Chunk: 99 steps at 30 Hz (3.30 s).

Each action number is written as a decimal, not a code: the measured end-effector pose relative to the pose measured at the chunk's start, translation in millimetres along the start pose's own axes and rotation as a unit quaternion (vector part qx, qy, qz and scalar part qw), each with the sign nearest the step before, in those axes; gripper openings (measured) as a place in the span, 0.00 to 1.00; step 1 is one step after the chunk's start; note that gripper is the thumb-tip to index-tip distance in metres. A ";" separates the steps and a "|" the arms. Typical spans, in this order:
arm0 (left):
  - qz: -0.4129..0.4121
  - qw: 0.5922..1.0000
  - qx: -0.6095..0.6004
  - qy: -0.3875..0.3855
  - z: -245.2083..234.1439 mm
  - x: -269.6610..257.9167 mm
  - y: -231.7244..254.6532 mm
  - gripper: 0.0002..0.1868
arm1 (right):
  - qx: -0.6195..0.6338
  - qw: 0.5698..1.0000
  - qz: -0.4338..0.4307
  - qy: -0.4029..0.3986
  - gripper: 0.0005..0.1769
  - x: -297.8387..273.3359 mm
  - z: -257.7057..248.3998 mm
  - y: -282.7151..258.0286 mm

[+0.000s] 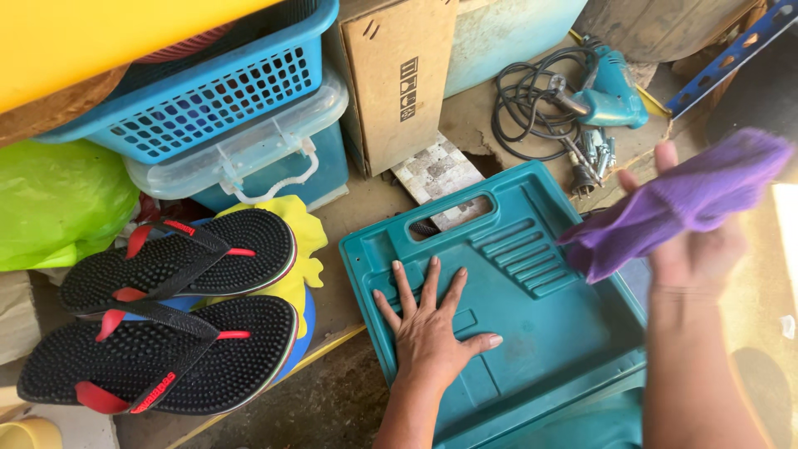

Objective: The person opens a teal plastic toolbox case and wipes its lid with a purple cloth. They remove a power drill, its cord, and metal bits and sockets from the case, set the tools on the ground beside the shelf, and continue wiping the empty case interior, lid, and outer surfaces.

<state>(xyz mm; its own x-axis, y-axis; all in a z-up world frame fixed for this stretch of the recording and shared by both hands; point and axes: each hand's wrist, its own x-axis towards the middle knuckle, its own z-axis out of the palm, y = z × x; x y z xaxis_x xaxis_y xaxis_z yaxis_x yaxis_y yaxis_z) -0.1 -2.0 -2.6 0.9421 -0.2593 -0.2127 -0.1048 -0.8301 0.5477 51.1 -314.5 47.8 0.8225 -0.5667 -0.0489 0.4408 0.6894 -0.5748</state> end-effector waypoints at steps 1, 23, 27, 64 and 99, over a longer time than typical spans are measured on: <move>0.001 1.000 0.002 0.000 -0.6 -0.1 0.2 0.60 | -0.003 1.000 0.010 -0.029 0.21 -2.2 -2.3 4.9; 0.089 0.879 -0.392 0.258 -35.4 -14.6 80.4 0.08 | -0.326 0.895 0.080 -0.294 0.22 -116.2 -18.3 44.2; 0.171 0.885 -0.397 0.173 -39.7 -18.5 83.1 0.07 | -0.436 0.795 0.006 -0.421 0.54 -115.6 1.5 23.4; 0.036 0.999 0.010 0.019 22.1 -8.5 -0.4 0.43 | -0.755 0.529 -0.248 -0.298 0.11 10.5 27.0 114.5; 0.063 0.996 0.026 0.060 33.7 -5.7 -7.8 0.42 | -0.745 0.460 -0.256 -0.410 0.12 -61.1 77.0 182.7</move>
<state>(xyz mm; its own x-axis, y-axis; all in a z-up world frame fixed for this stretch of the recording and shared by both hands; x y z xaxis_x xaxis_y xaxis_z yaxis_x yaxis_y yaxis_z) -15.4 -10.7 -33.0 0.9516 -0.3042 -0.0446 -0.2379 -0.8205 0.5197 109.1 -119.2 8.7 0.8762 0.2983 0.3786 0.4188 -0.8599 -0.2917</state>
